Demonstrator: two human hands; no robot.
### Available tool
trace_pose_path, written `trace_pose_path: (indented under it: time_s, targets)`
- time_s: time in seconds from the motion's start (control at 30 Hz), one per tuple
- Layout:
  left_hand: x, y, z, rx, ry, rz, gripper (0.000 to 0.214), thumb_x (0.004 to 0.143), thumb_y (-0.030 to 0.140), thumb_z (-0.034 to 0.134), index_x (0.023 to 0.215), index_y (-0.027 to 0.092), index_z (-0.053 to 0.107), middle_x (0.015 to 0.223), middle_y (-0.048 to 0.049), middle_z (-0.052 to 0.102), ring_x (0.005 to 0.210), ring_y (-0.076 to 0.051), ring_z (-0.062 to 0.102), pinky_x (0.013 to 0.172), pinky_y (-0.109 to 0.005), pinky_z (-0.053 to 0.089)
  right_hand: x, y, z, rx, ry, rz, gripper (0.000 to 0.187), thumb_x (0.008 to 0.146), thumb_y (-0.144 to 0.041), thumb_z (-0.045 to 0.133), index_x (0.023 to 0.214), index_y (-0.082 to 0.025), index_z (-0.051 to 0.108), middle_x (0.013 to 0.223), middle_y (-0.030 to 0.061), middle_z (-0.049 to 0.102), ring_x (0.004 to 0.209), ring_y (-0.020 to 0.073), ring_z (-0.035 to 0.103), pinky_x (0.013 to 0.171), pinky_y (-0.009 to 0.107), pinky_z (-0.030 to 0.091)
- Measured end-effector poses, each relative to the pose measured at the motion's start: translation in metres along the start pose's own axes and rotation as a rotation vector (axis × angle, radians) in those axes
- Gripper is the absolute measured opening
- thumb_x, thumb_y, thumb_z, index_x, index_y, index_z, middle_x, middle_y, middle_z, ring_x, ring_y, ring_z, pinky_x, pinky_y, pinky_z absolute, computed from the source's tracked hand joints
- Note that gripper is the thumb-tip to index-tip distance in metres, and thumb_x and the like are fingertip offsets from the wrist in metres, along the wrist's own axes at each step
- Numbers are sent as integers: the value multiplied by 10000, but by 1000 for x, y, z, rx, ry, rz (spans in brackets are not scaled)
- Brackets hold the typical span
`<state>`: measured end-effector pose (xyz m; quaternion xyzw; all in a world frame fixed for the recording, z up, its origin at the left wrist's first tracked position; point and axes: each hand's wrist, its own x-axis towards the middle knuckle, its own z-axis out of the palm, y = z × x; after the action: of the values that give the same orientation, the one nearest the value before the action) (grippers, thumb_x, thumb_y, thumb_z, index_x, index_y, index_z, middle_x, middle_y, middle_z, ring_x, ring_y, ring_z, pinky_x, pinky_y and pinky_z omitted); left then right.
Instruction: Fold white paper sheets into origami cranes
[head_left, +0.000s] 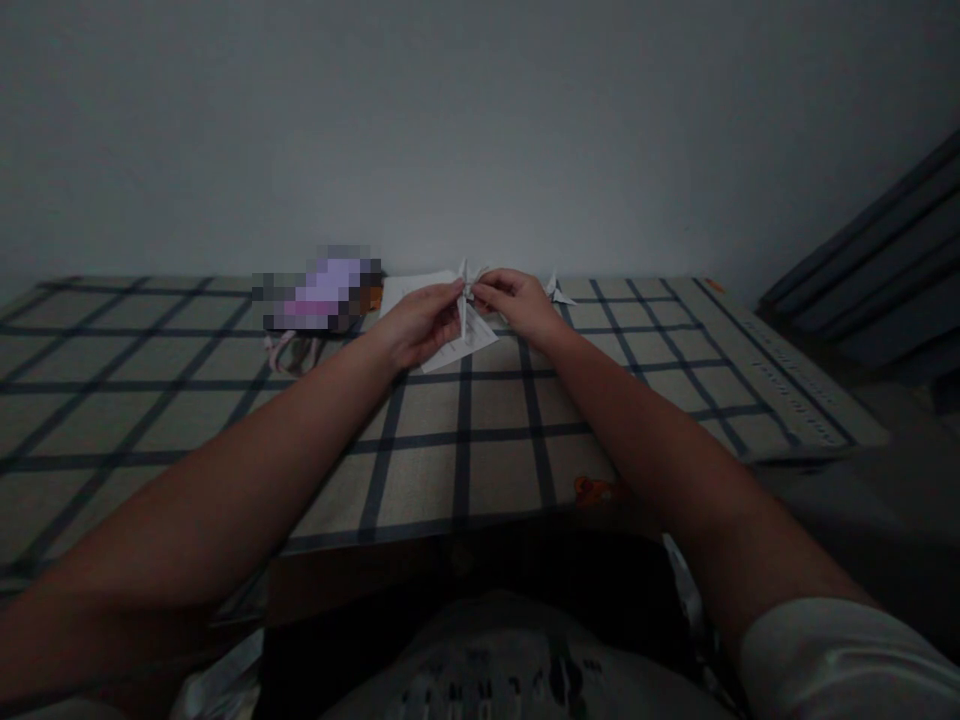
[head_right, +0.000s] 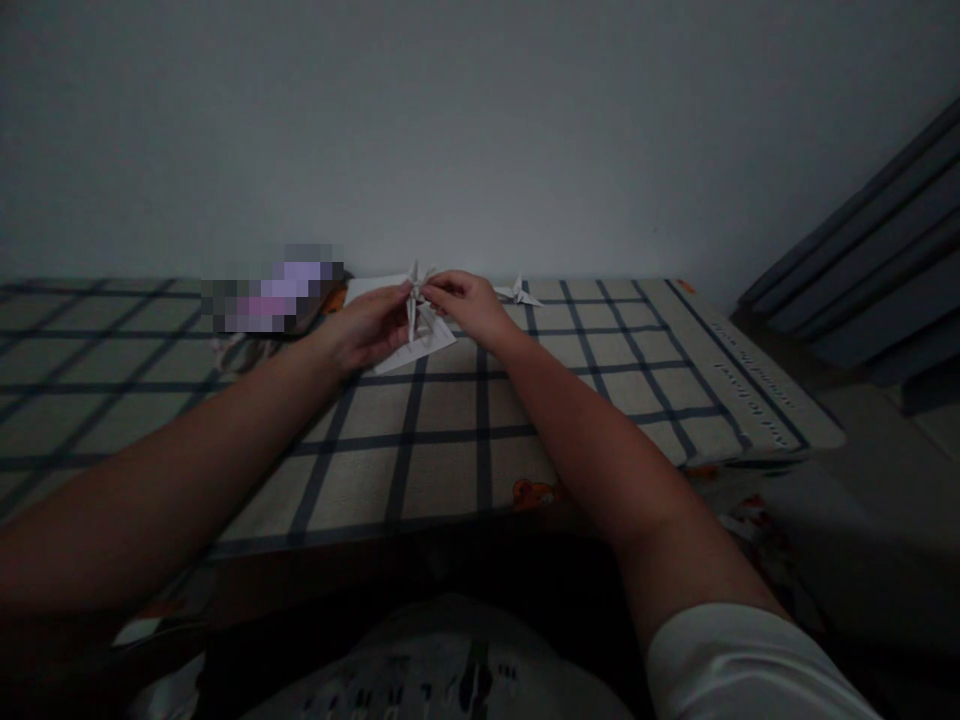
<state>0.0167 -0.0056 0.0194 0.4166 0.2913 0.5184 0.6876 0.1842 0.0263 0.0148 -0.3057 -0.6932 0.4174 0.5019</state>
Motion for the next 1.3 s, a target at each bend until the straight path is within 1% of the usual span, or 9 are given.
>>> trace_pose_path:
  time_s: [0.17, 0.3, 0.4, 0.5, 0.63, 0.8, 1.03, 1.2, 1.3]
  targets:
    - [4, -1, -11, 47, -25, 1, 108, 856, 192, 727, 894, 91, 731, 864, -83, 742, 739, -113, 694, 738, -197, 583, -2, -2, -2, -8, 4, -5, 276, 738, -411, 774, 812, -182, 637, 766, -11, 637, 701, 103, 565, 673, 247, 501]
    - [6, -1, -18, 101, -74, -16, 146, 812, 207, 775, 897, 94, 741, 847, -87, 732, 772, -134, 704, 773, -222, 593, -2, -1, -1, 59, -40, 27, 306, 702, -410, 799, 815, -189, 619, 806, -13, 642, 743, 106, 582, 665, 232, 507]
    - [4, 0, -17, 126, -80, -27, 152, 787, 224, 801, 866, 108, 743, 826, -87, 727, 747, -139, 700, 773, -245, 598, -2, 1, 0, 134, -32, 56, 322, 678, -408, 809, 823, -194, 617, 803, -25, 631, 707, 90, 567, 650, 219, 500]
    - [-1, 1, -12, 167, -73, -41, 149, 767, 225, 817, 844, 119, 746, 830, -94, 732, 729, -146, 699, 740, -257, 602, -2, 1, -1, 196, -24, 85, 327, 707, -436, 787, 859, -204, 615, 790, -34, 619, 670, 80, 551, 646, 217, 500]
    - [-3, 2, -9, 228, -68, -50, 181, 734, 250, 843, 809, 128, 732, 814, -95, 723, 728, -157, 701, 741, -284, 602, -2, 1, -3, 161, -69, 114, 325, 750, -462, 763, 861, -201, 605, 749, -34, 606, 659, 83, 558, 644, 215, 492]
    - [0, 5, -15, 256, -43, -53, 190, 733, 274, 842, 784, 137, 720, 760, -72, 707, 676, -149, 685, 681, -272, 589, -3, 1, 1, 120, -38, 25, 305, 809, -473, 714, 865, -202, 587, 684, -49, 564, 624, 75, 538, 614, 199, 461]
    - [-2, 5, -15, 148, -132, -62, 156, 761, 257, 804, 830, 135, 735, 842, -82, 735, 713, -152, 689, 711, -279, 593, -5, -14, -4, 24, -43, -69, 308, 780, -424, 749, 979, -220, 631, 789, -26, 606, 684, 96, 568, 661, 239, 512]
    - [-3, 7, -12, 142, -56, -62, 93, 773, 200, 770, 801, 125, 724, 757, -67, 709, 615, -131, 647, 630, -253, 571, -5, -20, -8, -103, -14, -102, 277, 766, -412, 754, 935, -207, 673, 824, 1, 643, 743, 128, 585, 728, 290, 515]
    - [-3, 7, -13, 141, -85, -67, 106, 770, 206, 777, 814, 124, 727, 785, -74, 714, 648, -135, 663, 666, -262, 576, -5, -18, -8, -178, 19, -167, 248, 771, -404, 745, 886, -199, 666, 830, 11, 637, 770, 139, 580, 748, 299, 500]
